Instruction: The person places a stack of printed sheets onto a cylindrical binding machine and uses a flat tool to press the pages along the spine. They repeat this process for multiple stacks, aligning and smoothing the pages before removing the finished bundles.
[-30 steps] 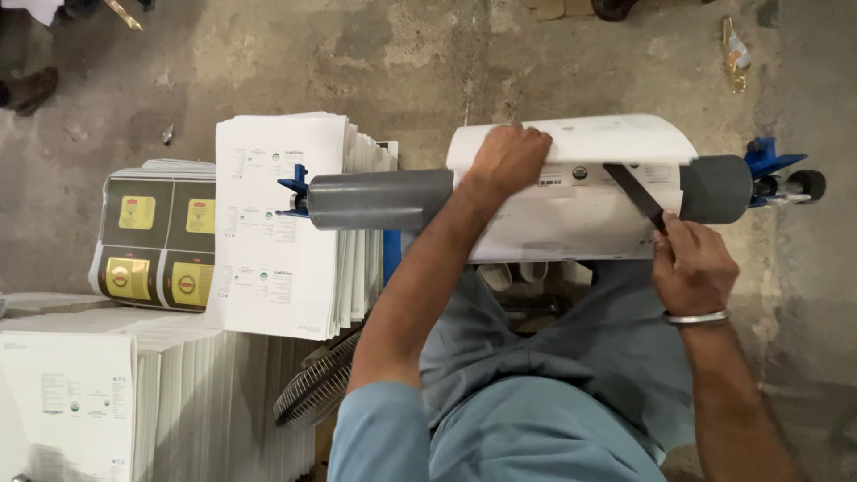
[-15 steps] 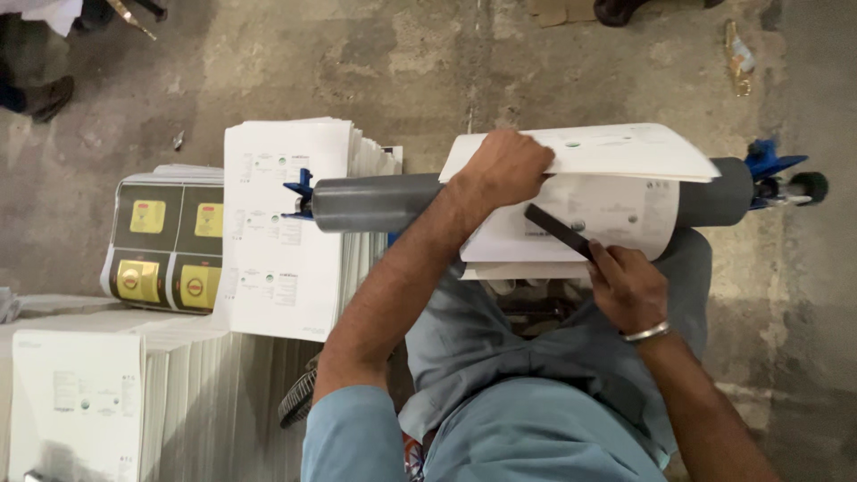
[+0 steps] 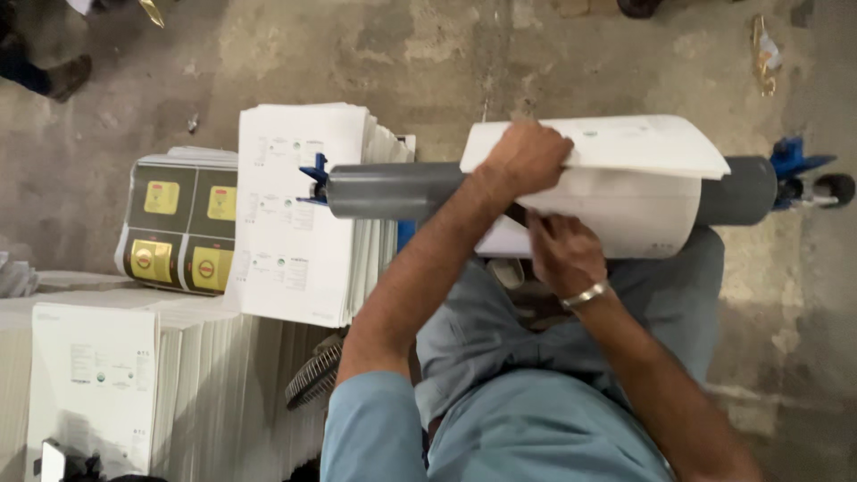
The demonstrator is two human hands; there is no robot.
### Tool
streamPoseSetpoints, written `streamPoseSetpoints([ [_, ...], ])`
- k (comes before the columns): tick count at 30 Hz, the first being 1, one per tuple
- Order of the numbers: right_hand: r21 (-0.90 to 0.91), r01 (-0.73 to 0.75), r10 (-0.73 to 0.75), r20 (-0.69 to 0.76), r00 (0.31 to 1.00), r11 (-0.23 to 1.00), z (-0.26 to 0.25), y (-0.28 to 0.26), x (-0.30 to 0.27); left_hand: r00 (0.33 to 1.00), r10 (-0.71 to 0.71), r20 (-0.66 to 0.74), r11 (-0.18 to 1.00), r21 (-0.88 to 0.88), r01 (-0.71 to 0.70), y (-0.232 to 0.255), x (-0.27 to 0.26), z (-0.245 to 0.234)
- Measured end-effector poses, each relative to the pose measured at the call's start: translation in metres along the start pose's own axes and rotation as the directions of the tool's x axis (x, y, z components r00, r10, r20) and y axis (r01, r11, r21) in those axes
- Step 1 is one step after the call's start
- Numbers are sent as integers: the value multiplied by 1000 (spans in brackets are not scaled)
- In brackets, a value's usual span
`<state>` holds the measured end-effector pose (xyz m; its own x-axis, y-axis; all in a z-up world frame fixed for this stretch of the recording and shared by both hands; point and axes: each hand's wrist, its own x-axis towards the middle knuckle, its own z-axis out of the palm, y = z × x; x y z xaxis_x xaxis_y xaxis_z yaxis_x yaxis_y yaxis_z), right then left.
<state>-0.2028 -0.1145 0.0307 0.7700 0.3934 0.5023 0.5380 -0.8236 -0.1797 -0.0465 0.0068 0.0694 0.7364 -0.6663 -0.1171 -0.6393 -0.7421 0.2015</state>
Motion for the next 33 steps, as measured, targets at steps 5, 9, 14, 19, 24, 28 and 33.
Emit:
streamPoseSetpoints([
  [5, -65, -165, 159, -85, 984, 984, -26, 48, -49, 996, 7, -92, 1000, -14, -8, 10, -18, -9],
  [9, -183, -262, 246, -104, 964, 948, -55, 94, -85, 994, -13, -108, 1000, -25, 11, 15, -25, -13],
  [14, -138, -328, 300, -189, 935, 934, -80, 109, -87, 890, 72, -449, 988, 156, -1, 22, -28, 22],
  [19, -159, -356, 340, -123, 932, 921, -78, 101, -78, 971, 5, -240, 994, 104, 21, -3, 1, 52],
  [24, -118, -352, 343, -89, 935, 928, -69, 86, -78, 975, -148, -166, 987, -88, 135, -46, 38, 50],
  [28, -59, -315, 313, -34, 949, 947, -65, 70, -79, 981, -139, -136, 988, -92, 128, -42, 38, 48],
  [33, 11, -229, 229, -10, 973, 973, -55, 52, -58, 994, -46, -104, 998, -43, 41, -19, 8, 14],
])
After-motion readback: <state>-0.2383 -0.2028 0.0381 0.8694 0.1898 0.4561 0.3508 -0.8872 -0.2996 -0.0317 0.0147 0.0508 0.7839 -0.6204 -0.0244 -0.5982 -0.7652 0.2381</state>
